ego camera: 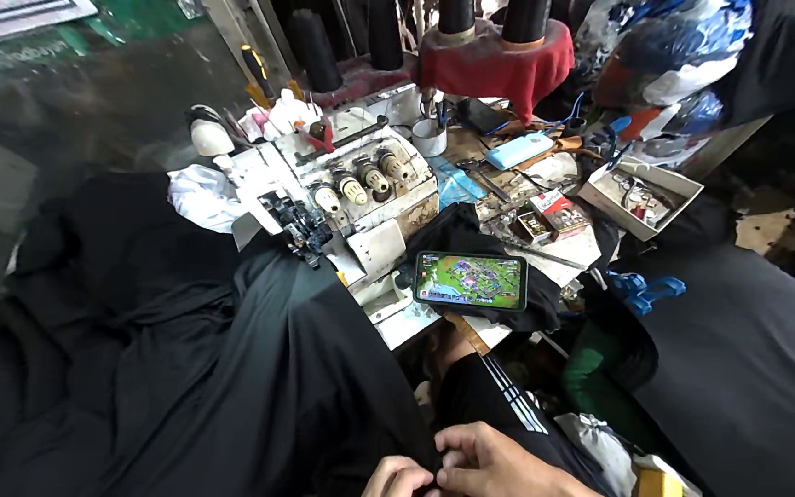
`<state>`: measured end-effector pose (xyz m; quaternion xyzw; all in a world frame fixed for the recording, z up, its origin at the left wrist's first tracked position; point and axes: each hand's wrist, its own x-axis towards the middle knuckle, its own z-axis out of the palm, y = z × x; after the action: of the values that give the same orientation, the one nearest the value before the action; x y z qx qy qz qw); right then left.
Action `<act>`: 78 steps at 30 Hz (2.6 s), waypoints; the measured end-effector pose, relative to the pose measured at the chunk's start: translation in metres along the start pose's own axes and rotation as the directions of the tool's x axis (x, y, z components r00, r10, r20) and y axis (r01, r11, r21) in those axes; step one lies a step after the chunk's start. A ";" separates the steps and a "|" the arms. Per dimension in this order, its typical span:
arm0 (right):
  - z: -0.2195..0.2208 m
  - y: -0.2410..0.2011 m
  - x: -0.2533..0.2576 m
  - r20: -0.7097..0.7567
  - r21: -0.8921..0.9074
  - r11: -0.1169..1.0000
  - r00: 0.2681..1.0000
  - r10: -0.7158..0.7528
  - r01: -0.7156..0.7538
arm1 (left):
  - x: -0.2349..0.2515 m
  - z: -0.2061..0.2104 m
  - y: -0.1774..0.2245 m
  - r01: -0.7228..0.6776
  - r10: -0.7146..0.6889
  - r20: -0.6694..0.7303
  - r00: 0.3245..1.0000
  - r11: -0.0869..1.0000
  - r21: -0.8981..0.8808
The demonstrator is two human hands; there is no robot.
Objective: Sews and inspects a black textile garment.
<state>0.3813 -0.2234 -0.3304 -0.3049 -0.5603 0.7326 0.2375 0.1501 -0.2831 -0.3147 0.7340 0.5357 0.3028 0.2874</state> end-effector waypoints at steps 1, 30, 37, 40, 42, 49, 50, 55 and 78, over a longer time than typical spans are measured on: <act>-0.001 -0.001 0.000 0.002 -0.006 1.000 1.000 -0.008 0.008 | 0.000 0.000 0.000 -0.013 0.013 -0.022 1.000 1.000 -0.022; -0.002 -0.005 -0.003 -0.086 -0.011 1.000 0.996 0.023 -0.024 | 0.004 -0.006 0.007 0.052 -0.066 -0.082 0.994 0.986 -0.157; 0.003 -0.002 -0.003 -0.118 0.058 0.998 0.993 0.025 -0.018 | 0.003 -0.009 0.008 0.035 -0.047 -0.064 0.997 0.985 -0.168; 0.003 -0.001 -0.003 -0.129 0.082 0.996 0.991 0.026 -0.016 | 0.001 -0.009 0.007 0.029 -0.040 -0.066 0.997 0.987 -0.160; 0.004 -0.001 -0.003 -0.139 0.076 0.997 0.990 0.027 -0.017 | 0.000 -0.009 0.005 0.011 -0.024 -0.072 0.997 0.985 -0.171; 0.004 0.000 -0.004 -0.102 0.007 1.000 0.995 0.019 -0.018 | 0.000 -0.009 0.006 0.012 -0.025 -0.066 0.997 0.981 -0.194; 0.003 0.000 -0.005 -0.097 0.001 1.000 0.995 0.019 -0.019 | -0.001 -0.009 0.006 0.012 -0.025 -0.064 0.998 0.981 -0.194; 0.002 0.000 -0.008 -0.084 -0.046 0.999 0.996 0.025 -0.029 | 0.000 -0.009 0.006 -0.003 -0.009 -0.059 0.998 0.982 -0.187; 0.003 -0.003 -0.011 -0.081 -0.009 0.999 0.996 0.034 -0.035 | 0.000 -0.012 0.012 -0.027 0.001 -0.170 0.986 0.988 -0.152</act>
<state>0.3873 -0.2321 -0.3252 -0.3451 -0.5488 0.7208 0.2454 0.1478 -0.2853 -0.2980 0.6850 0.5280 0.4064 0.2946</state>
